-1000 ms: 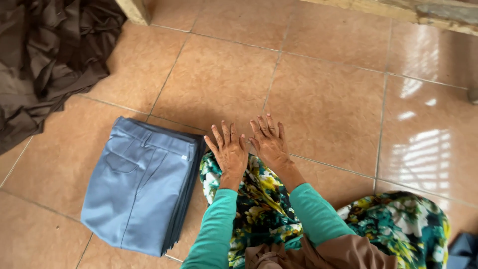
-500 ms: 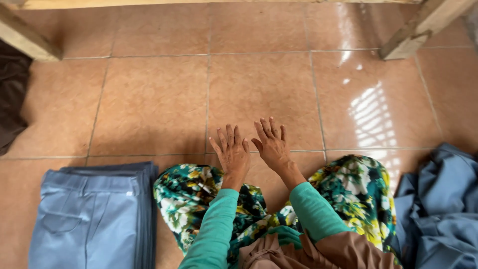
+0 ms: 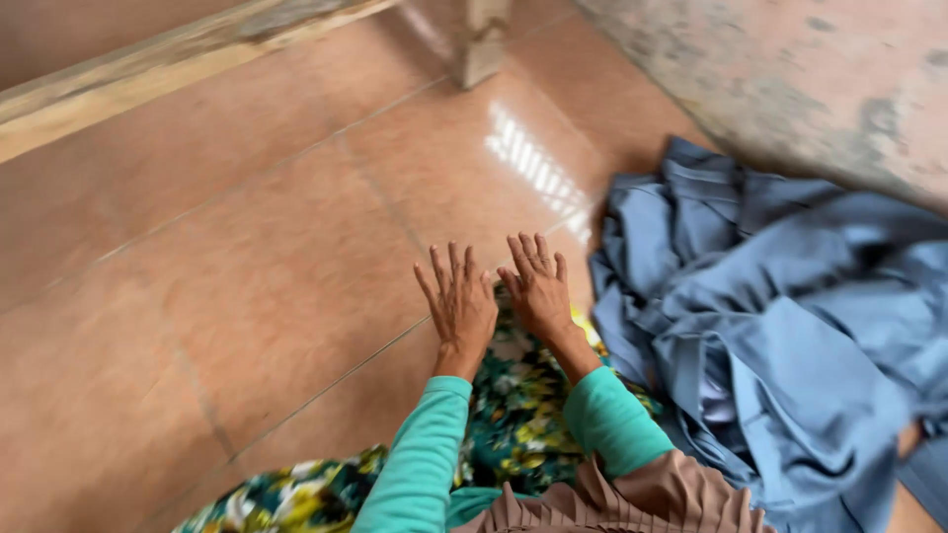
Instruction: Folding grey trousers into a neat rectangular shape on the floor and stacking them.
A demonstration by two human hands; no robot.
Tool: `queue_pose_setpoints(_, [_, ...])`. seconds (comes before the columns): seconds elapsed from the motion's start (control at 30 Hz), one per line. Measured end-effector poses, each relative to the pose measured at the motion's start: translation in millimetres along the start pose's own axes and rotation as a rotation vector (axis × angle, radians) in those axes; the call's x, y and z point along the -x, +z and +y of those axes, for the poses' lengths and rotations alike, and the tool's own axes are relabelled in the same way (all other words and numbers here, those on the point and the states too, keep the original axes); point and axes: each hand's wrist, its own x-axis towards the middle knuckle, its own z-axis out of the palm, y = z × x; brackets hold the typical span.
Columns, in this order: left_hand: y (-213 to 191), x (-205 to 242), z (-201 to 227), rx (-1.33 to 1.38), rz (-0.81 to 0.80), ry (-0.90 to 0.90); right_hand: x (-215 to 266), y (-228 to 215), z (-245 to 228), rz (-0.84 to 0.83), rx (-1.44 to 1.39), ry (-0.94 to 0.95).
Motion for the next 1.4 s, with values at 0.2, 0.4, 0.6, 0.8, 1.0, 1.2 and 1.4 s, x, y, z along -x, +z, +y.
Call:
queue_pose_setpoints(0.2, [48, -4, 130, 0.175, 0.135, 0.386, 50, -28, 122, 0.191, 0.089, 0.219])
queue_pose_setpoints(0.4, [113, 45, 216, 0.307, -0.076, 0.565, 131, -79, 196, 0.248, 0.306, 0.428])
queue_pose_setpoints(0.6, [106, 65, 222, 0.742, -0.965, 0.445, 178, -65, 240, 0.158, 0.123, 0.652])
queue_pose_setpoints(0.8, [118, 67, 191, 0.869, -1.136, 0.171, 144, -38, 273, 0.358, -0.293, 0.772])
queue_pose_setpoints(1.0, [92, 56, 210, 1.103, -1.257, 0.036, 41, -89, 213, 0.479, -0.693, 0.658])
queue_pose_setpoints(1.2, [127, 38, 174, 1.255, -0.619, -0.184, -40, -114, 167, 0.41, -1.178, 0.389])
queue_pose_setpoints(1.4, [194, 9, 133, 1.602, -0.48, -0.789, 9, -203, 139, 0.021, -0.736, -0.023])
